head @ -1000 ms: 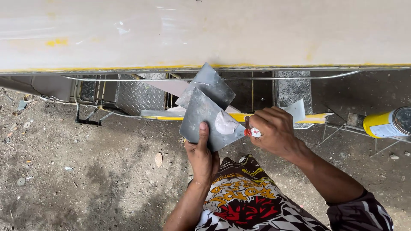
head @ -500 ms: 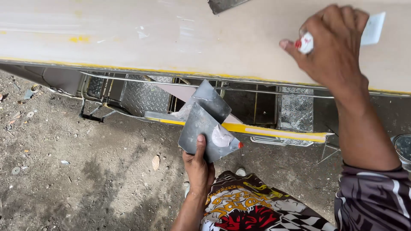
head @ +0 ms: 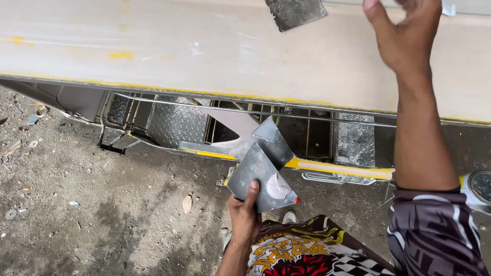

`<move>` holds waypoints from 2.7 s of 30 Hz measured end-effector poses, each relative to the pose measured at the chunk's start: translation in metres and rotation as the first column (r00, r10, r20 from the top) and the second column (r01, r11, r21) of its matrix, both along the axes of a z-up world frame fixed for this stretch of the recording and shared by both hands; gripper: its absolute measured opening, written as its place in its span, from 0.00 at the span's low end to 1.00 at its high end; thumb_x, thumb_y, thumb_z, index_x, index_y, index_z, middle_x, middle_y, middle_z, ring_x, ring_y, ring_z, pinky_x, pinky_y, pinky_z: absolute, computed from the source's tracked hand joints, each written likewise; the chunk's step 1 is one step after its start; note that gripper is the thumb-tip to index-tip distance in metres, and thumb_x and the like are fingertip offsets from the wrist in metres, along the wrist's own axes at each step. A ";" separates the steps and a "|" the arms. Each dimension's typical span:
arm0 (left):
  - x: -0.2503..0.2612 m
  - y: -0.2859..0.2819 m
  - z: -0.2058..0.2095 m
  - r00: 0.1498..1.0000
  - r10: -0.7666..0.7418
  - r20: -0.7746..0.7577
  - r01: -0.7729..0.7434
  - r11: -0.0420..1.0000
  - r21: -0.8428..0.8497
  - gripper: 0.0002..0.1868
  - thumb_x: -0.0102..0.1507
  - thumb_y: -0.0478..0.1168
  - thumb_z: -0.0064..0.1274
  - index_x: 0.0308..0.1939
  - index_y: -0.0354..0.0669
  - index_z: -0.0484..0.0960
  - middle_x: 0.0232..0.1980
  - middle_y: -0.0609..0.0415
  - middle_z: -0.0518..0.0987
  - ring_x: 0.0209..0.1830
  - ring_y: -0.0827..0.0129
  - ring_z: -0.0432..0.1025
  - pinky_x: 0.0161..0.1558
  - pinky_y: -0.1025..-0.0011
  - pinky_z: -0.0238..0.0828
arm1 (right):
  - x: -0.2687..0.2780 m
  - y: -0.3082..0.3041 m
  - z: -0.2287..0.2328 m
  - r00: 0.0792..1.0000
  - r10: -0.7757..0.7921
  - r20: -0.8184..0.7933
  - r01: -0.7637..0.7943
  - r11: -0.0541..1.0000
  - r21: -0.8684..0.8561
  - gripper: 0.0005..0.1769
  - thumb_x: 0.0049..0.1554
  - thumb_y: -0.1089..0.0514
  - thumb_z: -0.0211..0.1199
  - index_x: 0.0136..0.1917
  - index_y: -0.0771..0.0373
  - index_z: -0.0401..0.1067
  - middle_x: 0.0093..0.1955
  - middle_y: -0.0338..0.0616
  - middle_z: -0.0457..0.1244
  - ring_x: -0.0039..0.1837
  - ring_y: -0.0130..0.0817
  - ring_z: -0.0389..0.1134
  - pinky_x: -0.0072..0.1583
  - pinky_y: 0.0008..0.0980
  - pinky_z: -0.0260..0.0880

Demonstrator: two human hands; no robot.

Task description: The person scoops body filler from a bucket using a putty knife and applies it to a metal panel. They then use a second putty knife to spread and smooth the filler along the edge of the panel.

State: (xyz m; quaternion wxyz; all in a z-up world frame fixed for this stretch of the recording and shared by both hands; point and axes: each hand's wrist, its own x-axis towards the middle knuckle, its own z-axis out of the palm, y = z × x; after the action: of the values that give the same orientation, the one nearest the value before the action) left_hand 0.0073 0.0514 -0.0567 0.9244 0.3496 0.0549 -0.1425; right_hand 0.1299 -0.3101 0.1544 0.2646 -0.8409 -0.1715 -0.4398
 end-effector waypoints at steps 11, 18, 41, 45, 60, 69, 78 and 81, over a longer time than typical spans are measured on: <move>0.024 0.012 -0.001 0.783 -0.616 -0.083 0.620 0.784 0.027 0.19 0.61 0.41 0.62 0.53 0.34 0.80 0.45 0.48 0.84 0.41 0.65 0.81 0.43 0.65 0.81 | -0.166 0.175 -0.219 0.919 0.366 0.144 -0.056 -0.240 0.969 0.37 0.53 0.49 0.56 0.75 0.59 0.62 0.67 0.48 0.64 0.67 0.40 0.64 0.70 0.40 0.61; 0.015 -0.004 -0.023 0.498 -0.863 -0.084 0.867 0.497 0.028 0.18 0.62 0.39 0.62 0.53 0.33 0.80 0.47 0.47 0.83 0.43 0.62 0.80 0.45 0.62 0.81 | -0.249 0.212 -0.238 0.923 0.080 0.377 -0.277 -0.541 0.794 0.33 0.54 0.43 0.56 0.65 0.66 0.69 0.63 0.53 0.67 0.66 0.49 0.68 0.71 0.49 0.62; -0.128 -0.097 0.036 0.126 -0.820 0.558 0.361 0.562 0.744 0.26 0.72 0.50 0.52 0.23 0.38 0.74 0.16 0.60 0.68 0.15 0.78 0.62 0.20 0.69 0.55 | -0.453 0.216 -0.112 0.619 -0.658 -0.428 0.640 0.739 -0.211 0.26 0.47 0.49 0.74 0.59 0.52 0.78 0.68 0.40 0.65 0.77 0.46 0.58 0.76 0.56 0.56; -0.132 -0.103 0.044 0.145 -0.814 0.562 0.287 0.578 0.764 0.26 0.72 0.49 0.51 0.22 0.38 0.74 0.14 0.59 0.67 0.12 0.76 0.63 0.18 0.68 0.55 | -0.462 0.206 -0.141 0.635 -0.590 -0.498 0.599 0.784 -0.164 0.26 0.46 0.49 0.73 0.59 0.53 0.78 0.68 0.42 0.65 0.76 0.48 0.58 0.75 0.54 0.58; -0.128 -0.095 -0.002 0.534 -0.845 0.037 0.835 0.533 0.137 0.12 0.63 0.41 0.63 0.45 0.35 0.84 0.42 0.51 0.85 0.37 0.69 0.80 0.39 0.67 0.81 | -0.481 0.192 -0.160 0.830 -0.393 -0.395 0.491 0.852 0.183 0.26 0.46 0.53 0.76 0.58 0.58 0.79 0.71 0.43 0.63 0.79 0.53 0.56 0.75 0.56 0.61; -0.136 -0.095 -0.035 0.459 -0.817 0.348 0.671 0.576 0.467 0.15 0.70 0.46 0.59 0.34 0.39 0.86 0.30 0.59 0.79 0.27 0.76 0.68 0.30 0.72 0.63 | -0.480 0.229 -0.123 0.608 -0.576 -0.547 0.595 0.786 -0.167 0.28 0.46 0.47 0.75 0.60 0.52 0.77 0.68 0.41 0.66 0.75 0.47 0.59 0.75 0.54 0.55; -0.141 -0.095 -0.021 0.371 -0.869 0.328 0.593 0.494 0.636 0.22 0.68 0.53 0.53 0.27 0.42 0.82 0.19 0.61 0.72 0.16 0.75 0.60 0.20 0.68 0.53 | -0.483 0.224 -0.133 0.592 -0.514 -0.621 0.626 0.779 -0.048 0.26 0.47 0.47 0.75 0.59 0.51 0.78 0.69 0.37 0.66 0.77 0.39 0.59 0.77 0.49 0.57; -0.137 -0.099 -0.028 0.316 -0.871 0.377 0.573 0.492 0.656 0.22 0.69 0.53 0.52 0.28 0.42 0.83 0.21 0.61 0.73 0.17 0.76 0.62 0.20 0.68 0.57 | -0.475 0.225 -0.135 0.614 -0.598 -0.516 0.617 0.771 -0.160 0.26 0.48 0.48 0.74 0.60 0.52 0.78 0.69 0.41 0.65 0.77 0.46 0.56 0.76 0.55 0.55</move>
State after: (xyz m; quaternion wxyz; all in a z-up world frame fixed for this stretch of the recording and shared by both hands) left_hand -0.1295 -0.0480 -0.0846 0.6074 0.5416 -0.4221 -0.3994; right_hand -0.3447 -0.0846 0.0198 0.1513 -0.9322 0.2120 -0.2512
